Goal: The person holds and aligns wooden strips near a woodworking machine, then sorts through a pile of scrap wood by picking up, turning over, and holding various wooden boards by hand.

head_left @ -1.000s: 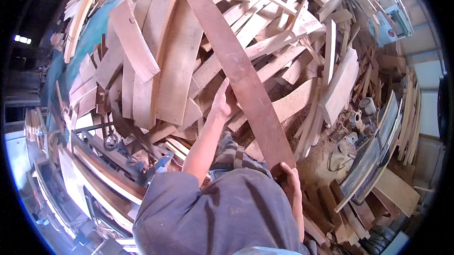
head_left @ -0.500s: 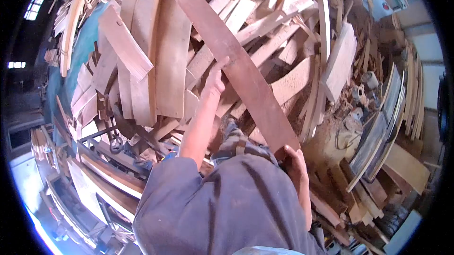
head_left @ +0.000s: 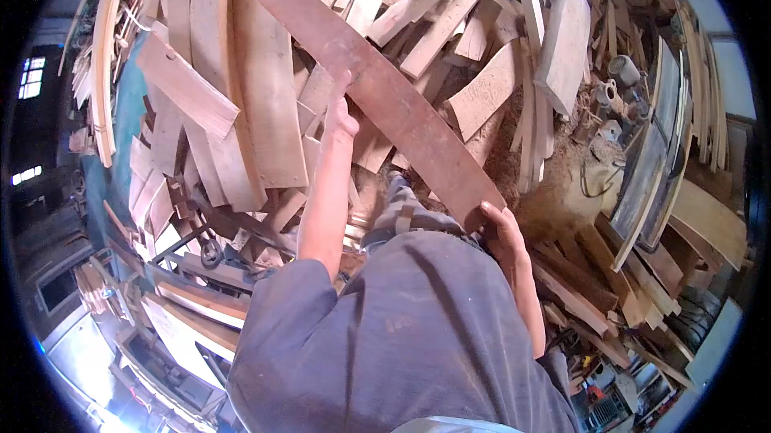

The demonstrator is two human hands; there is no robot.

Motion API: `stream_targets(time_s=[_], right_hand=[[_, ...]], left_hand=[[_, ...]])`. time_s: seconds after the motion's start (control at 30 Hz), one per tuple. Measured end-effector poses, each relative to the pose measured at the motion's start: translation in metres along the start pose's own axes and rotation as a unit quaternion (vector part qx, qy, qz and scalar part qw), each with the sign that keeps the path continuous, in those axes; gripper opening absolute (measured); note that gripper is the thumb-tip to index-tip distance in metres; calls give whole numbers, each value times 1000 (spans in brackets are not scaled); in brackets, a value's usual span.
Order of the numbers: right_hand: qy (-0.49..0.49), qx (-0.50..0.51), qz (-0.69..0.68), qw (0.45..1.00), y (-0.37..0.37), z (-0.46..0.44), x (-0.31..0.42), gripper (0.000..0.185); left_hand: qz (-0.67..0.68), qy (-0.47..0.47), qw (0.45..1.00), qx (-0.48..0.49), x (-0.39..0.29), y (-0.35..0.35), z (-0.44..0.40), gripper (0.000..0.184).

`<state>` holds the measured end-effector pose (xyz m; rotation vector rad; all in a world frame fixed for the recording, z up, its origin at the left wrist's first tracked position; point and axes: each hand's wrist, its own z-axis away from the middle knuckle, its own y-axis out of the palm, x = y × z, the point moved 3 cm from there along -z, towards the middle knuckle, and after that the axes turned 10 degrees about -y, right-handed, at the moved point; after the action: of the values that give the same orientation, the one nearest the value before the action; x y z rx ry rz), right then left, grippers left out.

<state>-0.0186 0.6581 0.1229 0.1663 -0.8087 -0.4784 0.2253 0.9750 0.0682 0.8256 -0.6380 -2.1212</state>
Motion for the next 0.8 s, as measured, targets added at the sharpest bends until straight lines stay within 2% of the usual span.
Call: stream_targets(time_s=[0.1, 0.2, 0.3, 0.53, 0.67, 0.77, 0.8], right_hand=[[9, -16, 7, 1000, -6, -4, -5, 53], [-7, -12, 6, 1000, -9, -8, -7, 53], [8, -11, 33, 999, -7, -6, -3, 65], [-36, -5, 71, 997, 1, 2, 7, 67], [-124, -40, 144, 981, 21, 17, 26, 69], [-181, -59, 314, 930, 15, 19, 29, 68], [-215, -65, 321, 920, 15, 20, 29, 65]], left_hand=[[23, -4, 997, 71, 9, -16, -8, 63], [30, -3, 999, 40, 14, -33, -22, 62], [9, 21, 999, 48, 12, -28, -19, 61], [2, 19, 998, 59, 11, -27, -15, 63], [22, 3, 997, 75, 15, -25, -11, 63], [47, -39, 995, 74, 17, -5, 21, 59], [56, -56, 994, 70, 18, -1, 27, 57]])
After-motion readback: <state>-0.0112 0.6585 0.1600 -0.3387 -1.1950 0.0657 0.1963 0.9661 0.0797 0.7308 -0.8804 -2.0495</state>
